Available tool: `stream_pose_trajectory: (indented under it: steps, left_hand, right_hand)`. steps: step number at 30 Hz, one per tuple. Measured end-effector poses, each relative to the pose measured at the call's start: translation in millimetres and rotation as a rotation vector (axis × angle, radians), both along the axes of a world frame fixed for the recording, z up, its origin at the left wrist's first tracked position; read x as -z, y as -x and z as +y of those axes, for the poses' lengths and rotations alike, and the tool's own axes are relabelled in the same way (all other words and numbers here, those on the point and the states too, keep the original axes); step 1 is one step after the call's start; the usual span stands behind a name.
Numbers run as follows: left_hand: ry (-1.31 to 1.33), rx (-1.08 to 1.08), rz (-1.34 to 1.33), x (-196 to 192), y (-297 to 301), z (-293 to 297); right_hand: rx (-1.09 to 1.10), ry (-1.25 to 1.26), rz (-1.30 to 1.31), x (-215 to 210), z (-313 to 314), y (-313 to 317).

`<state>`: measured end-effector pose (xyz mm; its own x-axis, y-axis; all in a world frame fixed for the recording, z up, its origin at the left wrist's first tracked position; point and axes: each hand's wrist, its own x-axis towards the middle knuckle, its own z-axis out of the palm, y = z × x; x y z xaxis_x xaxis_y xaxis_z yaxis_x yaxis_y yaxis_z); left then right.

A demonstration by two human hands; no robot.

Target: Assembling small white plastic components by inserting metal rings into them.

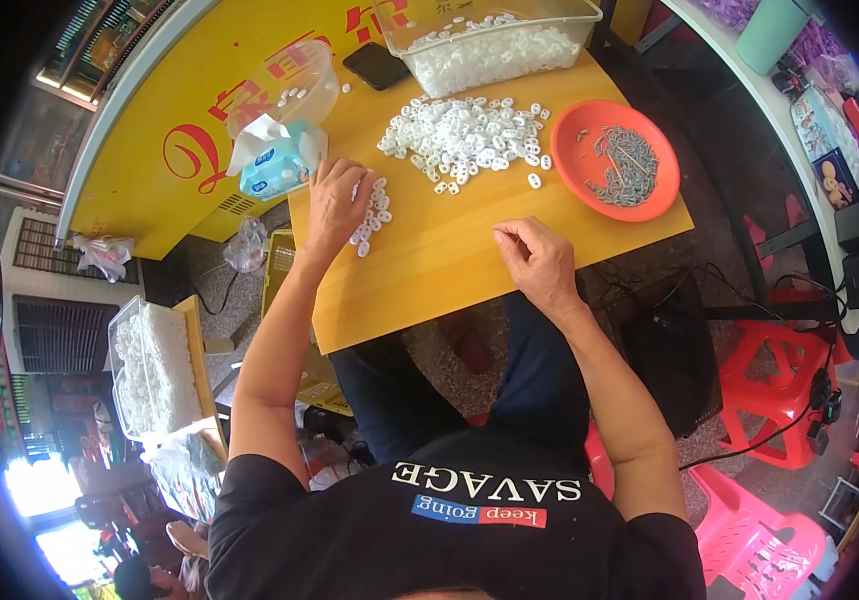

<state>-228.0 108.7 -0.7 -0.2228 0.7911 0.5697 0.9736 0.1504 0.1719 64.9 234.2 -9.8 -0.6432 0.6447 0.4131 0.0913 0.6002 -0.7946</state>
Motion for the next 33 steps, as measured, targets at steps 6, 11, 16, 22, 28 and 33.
stream_pose_trajectory:
  steps: [6, 11, 16, 22, 28, 33]
  left_hand:
    - [-0.052, 0.047, -0.102, 1, -8, 16]
    - [-0.056, 0.063, -0.047, 5, -20, 37]
    - [-0.009, 0.040, -0.077, 8, -30, 39]
    - [0.023, 0.044, -0.116, 8, -46, 38]
    - [0.021, 0.065, -0.137, 3, -59, 37]
    - [0.061, 0.045, -0.252, 8, -47, 42]
  right_hand:
    - [0.001, 0.001, 0.001, -1, 0, -2]
    - [-0.004, -0.001, 0.013, 0, -1, -1]
    - [-0.002, 0.012, 0.008, 1, 0, -1]
    - [0.005, -0.020, 0.007, 1, 1, -1]
    - [-0.008, 0.000, -0.030, 3, 1, -1]
    - [-0.003, -0.011, -0.008, 5, 0, 0]
